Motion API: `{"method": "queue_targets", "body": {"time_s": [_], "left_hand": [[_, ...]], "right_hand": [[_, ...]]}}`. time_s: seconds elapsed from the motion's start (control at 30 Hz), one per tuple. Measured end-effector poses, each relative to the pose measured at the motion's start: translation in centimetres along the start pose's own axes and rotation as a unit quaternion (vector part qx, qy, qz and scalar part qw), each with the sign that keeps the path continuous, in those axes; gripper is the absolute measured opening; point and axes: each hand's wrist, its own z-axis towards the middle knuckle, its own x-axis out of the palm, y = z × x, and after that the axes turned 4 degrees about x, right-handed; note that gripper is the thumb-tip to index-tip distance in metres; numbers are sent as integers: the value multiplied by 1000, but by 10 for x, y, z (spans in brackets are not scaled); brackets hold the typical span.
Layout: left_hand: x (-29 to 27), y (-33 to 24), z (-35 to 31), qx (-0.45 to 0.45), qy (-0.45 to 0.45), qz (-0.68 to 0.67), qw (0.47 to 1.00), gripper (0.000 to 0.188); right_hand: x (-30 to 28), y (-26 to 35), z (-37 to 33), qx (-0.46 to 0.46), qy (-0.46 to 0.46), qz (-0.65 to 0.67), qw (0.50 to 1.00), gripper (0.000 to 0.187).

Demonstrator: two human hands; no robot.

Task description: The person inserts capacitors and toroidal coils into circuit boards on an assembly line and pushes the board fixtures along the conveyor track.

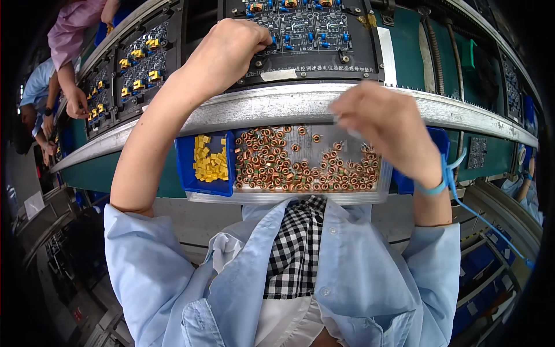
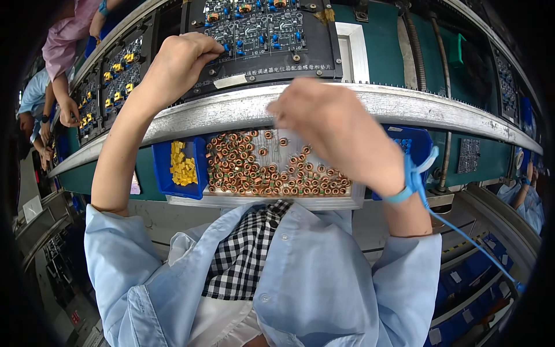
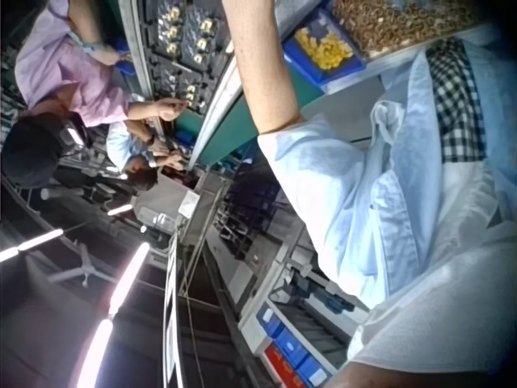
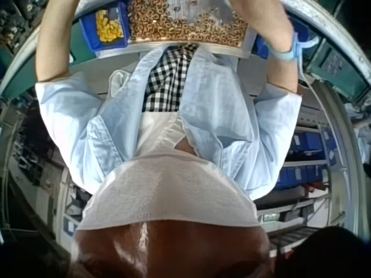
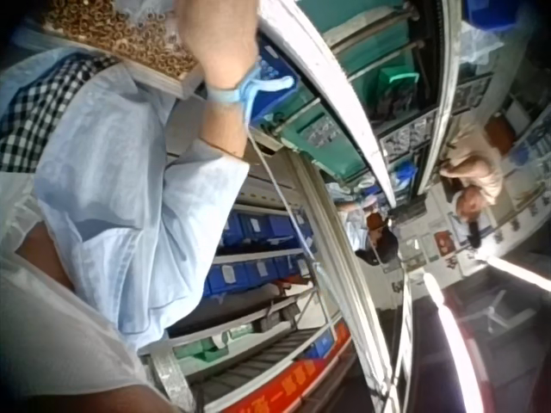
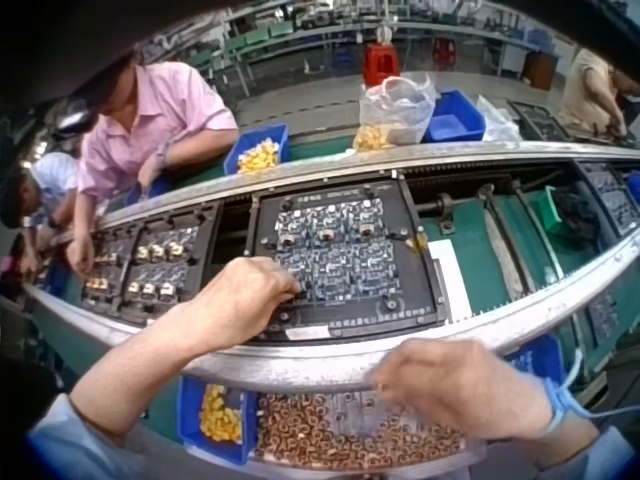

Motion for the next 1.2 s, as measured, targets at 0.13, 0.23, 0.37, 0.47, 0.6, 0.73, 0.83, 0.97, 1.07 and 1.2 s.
{"method": "queue_targets", "body": {"time_s": [0.13,0.23,0.37,0.47,0.6,0.73,0.83,0.97,1.07,1.2], "left_hand": [[1,-5,-8,-29,-33,25,999,12],[-3,-34,-13,-25,-143,14,989,11],[-10,-95,-48,-29,133,-184,973,15],[44,-116,-79,-27,166,-87,982,13],[95,-119,-99,-69,94,24,993,20],[107,-117,-100,-104,104,53,988,25],[107,-114,-99,-90,90,61,990,14],[107,-114,-97,-88,72,84,990,14],[108,-114,-96,-88,61,94,990,13],[110,-114,-97,-90,46,102,990,12]], "right_hand": [[-23,-1,47,17,-60,-81,995,15],[-30,-27,69,12,-21,-127,992,14],[-32,-75,88,-7,86,-167,982,13],[-33,-67,97,31,128,-182,974,12],[-30,-67,100,34,144,-192,970,10],[-30,-69,100,21,145,-188,971,9],[-31,-67,99,15,146,-162,976,8],[-30,-65,99,36,150,-169,974,8],[-32,-51,98,30,145,-192,970,8],[-34,-34,101,-12,127,-252,959,7]]}}
